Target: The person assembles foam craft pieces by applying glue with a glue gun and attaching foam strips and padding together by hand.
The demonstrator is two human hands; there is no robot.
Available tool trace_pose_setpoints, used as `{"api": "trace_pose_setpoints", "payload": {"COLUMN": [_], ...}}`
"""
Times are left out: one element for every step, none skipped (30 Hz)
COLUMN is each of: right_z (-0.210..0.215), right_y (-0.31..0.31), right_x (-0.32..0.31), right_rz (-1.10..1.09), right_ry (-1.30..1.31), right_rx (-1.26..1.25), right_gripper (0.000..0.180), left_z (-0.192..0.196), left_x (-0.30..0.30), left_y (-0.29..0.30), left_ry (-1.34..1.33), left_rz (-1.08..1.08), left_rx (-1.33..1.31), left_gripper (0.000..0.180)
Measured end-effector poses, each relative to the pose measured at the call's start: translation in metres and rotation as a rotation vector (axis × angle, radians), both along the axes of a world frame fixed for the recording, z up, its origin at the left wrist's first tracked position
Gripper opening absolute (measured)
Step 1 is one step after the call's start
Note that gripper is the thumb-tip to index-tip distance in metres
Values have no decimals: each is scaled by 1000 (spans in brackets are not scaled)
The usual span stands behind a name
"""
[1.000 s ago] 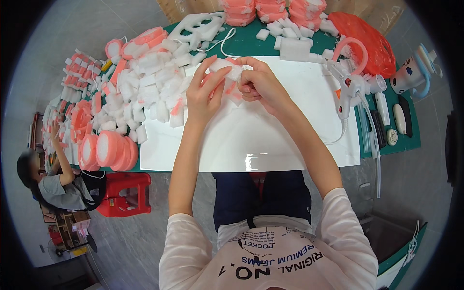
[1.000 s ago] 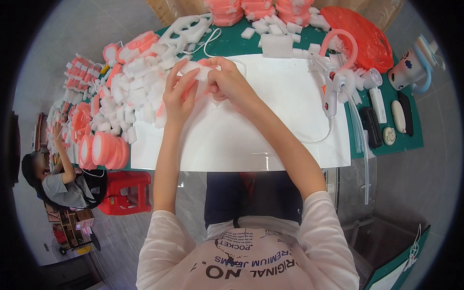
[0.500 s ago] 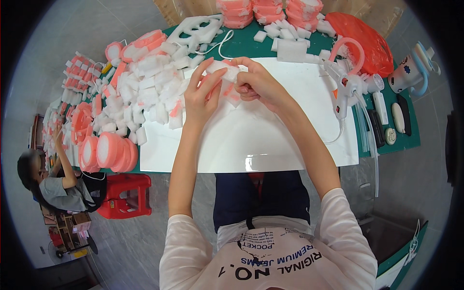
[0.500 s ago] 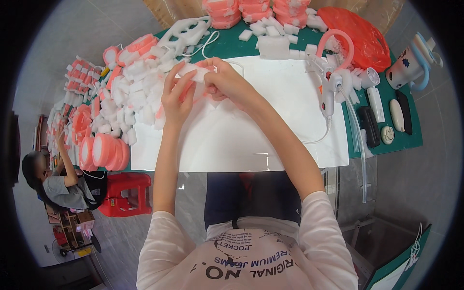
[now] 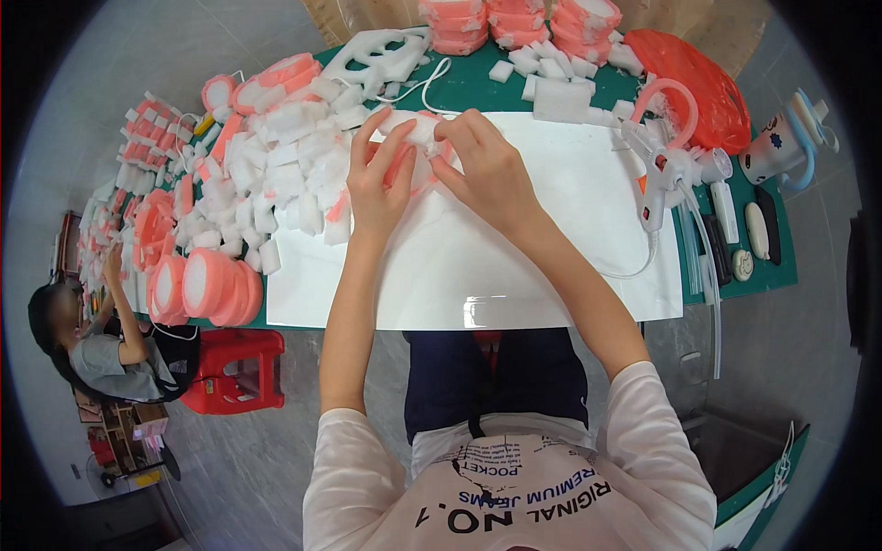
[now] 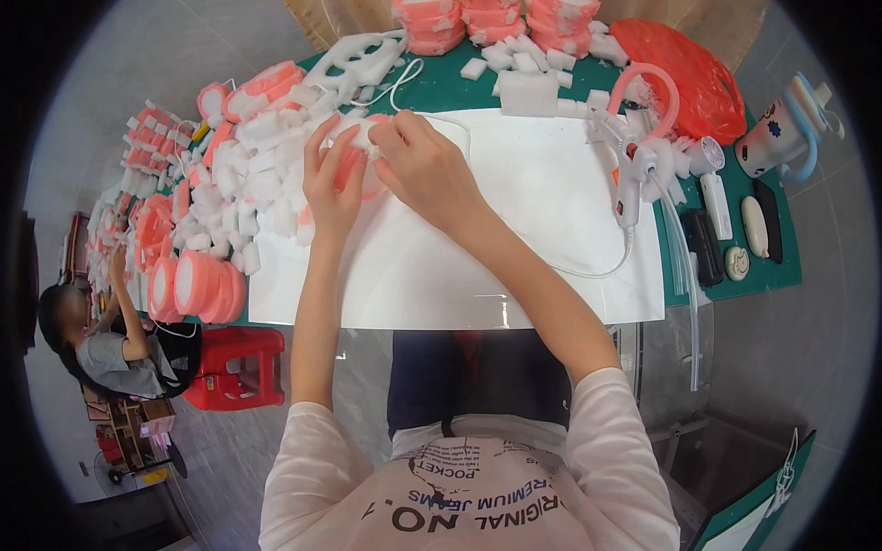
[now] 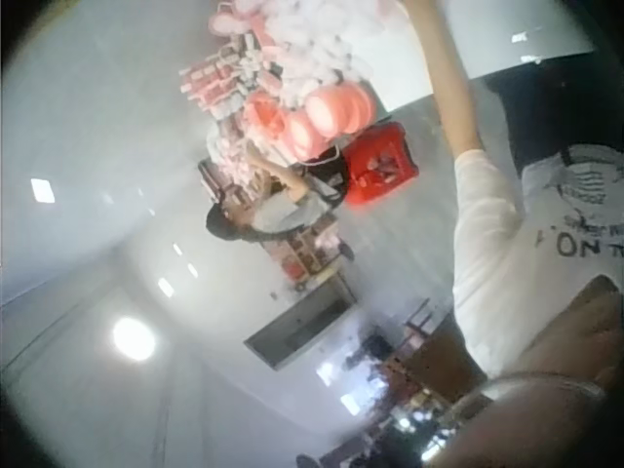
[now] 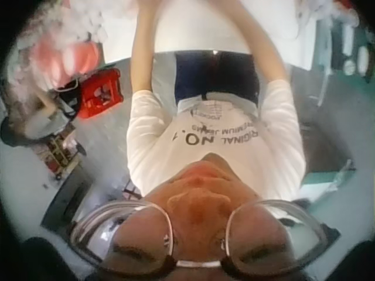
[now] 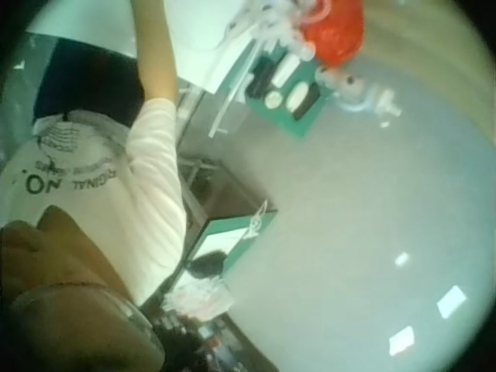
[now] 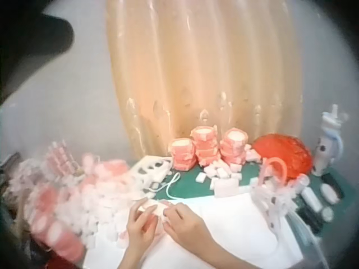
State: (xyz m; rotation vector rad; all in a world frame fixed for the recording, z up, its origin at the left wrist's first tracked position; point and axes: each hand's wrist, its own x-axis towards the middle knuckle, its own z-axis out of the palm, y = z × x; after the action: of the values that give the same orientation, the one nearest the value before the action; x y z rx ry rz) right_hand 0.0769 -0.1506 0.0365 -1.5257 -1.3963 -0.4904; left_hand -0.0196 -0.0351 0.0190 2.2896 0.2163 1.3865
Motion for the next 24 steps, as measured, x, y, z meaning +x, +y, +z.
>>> {"api": "trace_pose_setpoints", "payload": {"right_z": [1, 2, 2, 2, 1, 0, -1, -1, -2, -3, -3, -3, -4, -4, -4, -4, -4, -5, -6, -7, -8, -8, -7, -7], "right_y": [0, 0, 0, 2, 4, 5, 5, 5, 5, 4, 4, 3, 4, 4, 4, 4, 4, 4, 5, 5, 6, 6, 6, 6], "right_x": [0, -2, -2, -3, -3, -3, -2, -2, -2, -2, -1, -1, -1, -1, -1, -1, -1, 0, 0, 0, 0, -1, -2, -2], "right_rz": [3, 18, 32, 34, 30, 25, 24, 19, 13, 13, 6, -1, -1, -4, -7, -8, 9, 25, 24, 30, 37, 38, 41, 45], "right_ry": [-1, -34, -67, -68, -94, -120, -120, -130, -140, -141, -159, -178, -179, -187, -195, -195, -197, -199, -199, -196, -192, -191, -187, -183], "right_rx": [-3, 16, 35, 35, 88, 141, 140, 141, 142, 142, 135, 129, 129, 139, 150, 150, 169, 188, 188, 195, 203, 203, 217, 231], "right_gripper": [31, 26, 21, 21, 20, 19, 19, 20, 21, 21, 22, 22, 22, 22, 22, 22, 23, 24, 24, 25, 25, 25, 25, 24], "left_z": [-1, -1, -1, 0, 1, 1, 1, 0, 0, 0, 1, 1, 1, 1, 2, 2, 3, 3, 3, 2, 1, 2, 2, 3], "left_x": [0, 0, -1, -1, -1, -1, -1, -1, -2, -2, -2, -2, -2, -2, -2, -2, -2, -2, -1, -1, -1, -2, -2, -2], "left_y": [0, 1, 1, 1, 1, 1, 1, 1, 2, 1, 1, 0, 0, -1, -1, -1, -1, -1, -1, 0, 0, 0, -1, -1], "left_ry": [-1, 3, 8, 7, 9, 10, 9, 11, 12, 12, 14, 16, 15, 21, 26, 26, 25, 23, 23, 14, 4, 5, 17, 29], "left_rz": [3, -13, -30, -28, -22, -17, -18, -19, -19, -19, -18, -17, -17, -19, -21, -22, -20, -17, -19, -16, -14, -13, -13, -12], "left_rx": [-3, 12, 27, 27, 25, 24, 23, 24, 25, 25, 23, 21, 21, 12, 3, 3, 11, 19, 19, 40, 62, 62, 39, 17], "left_gripper": [33, 33, 34, 34, 34, 35, 35, 35, 35, 35, 35, 35, 35, 35, 35, 35, 35, 34, 34, 35, 35, 35, 35, 36]}}
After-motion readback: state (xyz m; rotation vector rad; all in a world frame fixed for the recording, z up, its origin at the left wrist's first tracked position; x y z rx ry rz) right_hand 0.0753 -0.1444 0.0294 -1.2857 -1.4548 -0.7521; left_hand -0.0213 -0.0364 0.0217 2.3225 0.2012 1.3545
